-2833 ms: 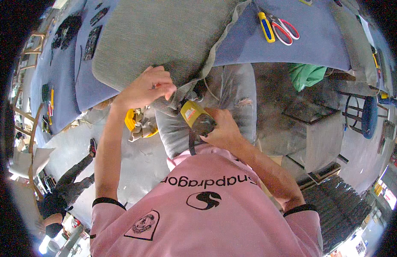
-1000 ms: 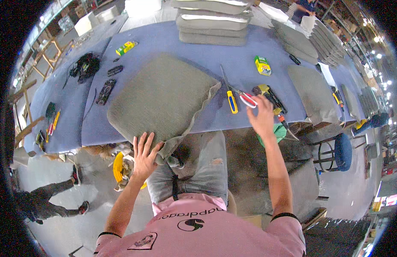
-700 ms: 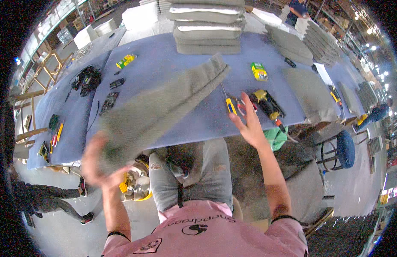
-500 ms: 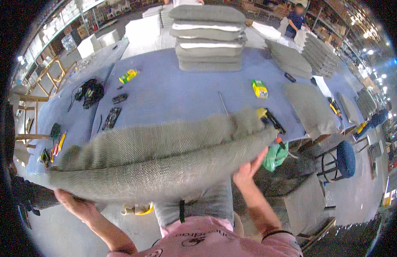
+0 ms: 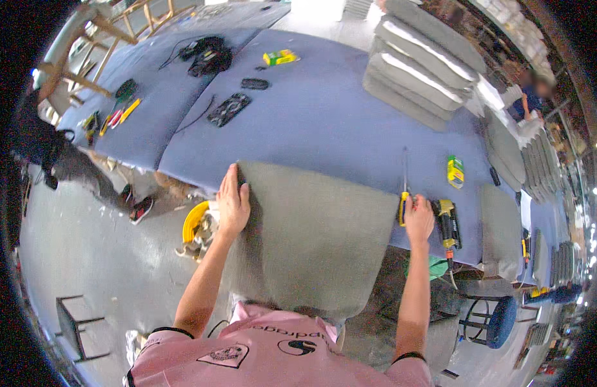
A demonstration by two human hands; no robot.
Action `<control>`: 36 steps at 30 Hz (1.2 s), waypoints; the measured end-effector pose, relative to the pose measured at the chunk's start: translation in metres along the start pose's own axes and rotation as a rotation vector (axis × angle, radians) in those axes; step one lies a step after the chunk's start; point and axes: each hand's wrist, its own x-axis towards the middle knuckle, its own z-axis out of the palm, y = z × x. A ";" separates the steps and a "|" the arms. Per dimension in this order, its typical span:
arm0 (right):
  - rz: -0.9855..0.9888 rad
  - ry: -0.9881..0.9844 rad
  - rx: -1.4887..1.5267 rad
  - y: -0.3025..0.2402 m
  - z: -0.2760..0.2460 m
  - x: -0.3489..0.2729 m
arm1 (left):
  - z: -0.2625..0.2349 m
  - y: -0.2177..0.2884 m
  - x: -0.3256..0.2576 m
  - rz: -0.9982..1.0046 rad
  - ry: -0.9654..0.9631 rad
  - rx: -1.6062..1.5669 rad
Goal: The person carries a gray cushion to a workbench, trims excess fabric with a utility knife and scissors, and secures the fabric using a staple gun. The person folds and staples the edges to create a neat finish.
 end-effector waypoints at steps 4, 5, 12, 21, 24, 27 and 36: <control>-0.035 -0.272 -0.361 0.027 0.053 0.038 | -0.012 -0.006 0.000 -0.114 -0.123 -0.099; -0.037 -0.321 -0.338 0.027 0.055 0.048 | -0.014 -0.009 0.008 -0.104 -0.127 -0.065; -0.058 -0.204 0.499 -0.081 0.039 0.126 | 0.010 -0.035 0.049 -0.160 -0.253 -0.232; -0.053 -0.345 1.506 -0.368 0.099 0.174 | 0.018 -0.043 0.043 -0.159 -0.065 -0.221; -0.064 -0.858 1.415 -0.422 0.162 0.110 | 0.012 -0.046 0.043 -0.195 -0.010 -0.207; -0.026 -1.050 1.354 -0.421 0.175 0.123 | 0.016 -0.043 0.044 -0.163 -0.001 -0.227; 0.004 -1.222 1.258 -0.426 0.175 0.111 | 0.006 -0.044 0.043 -0.187 0.010 -0.199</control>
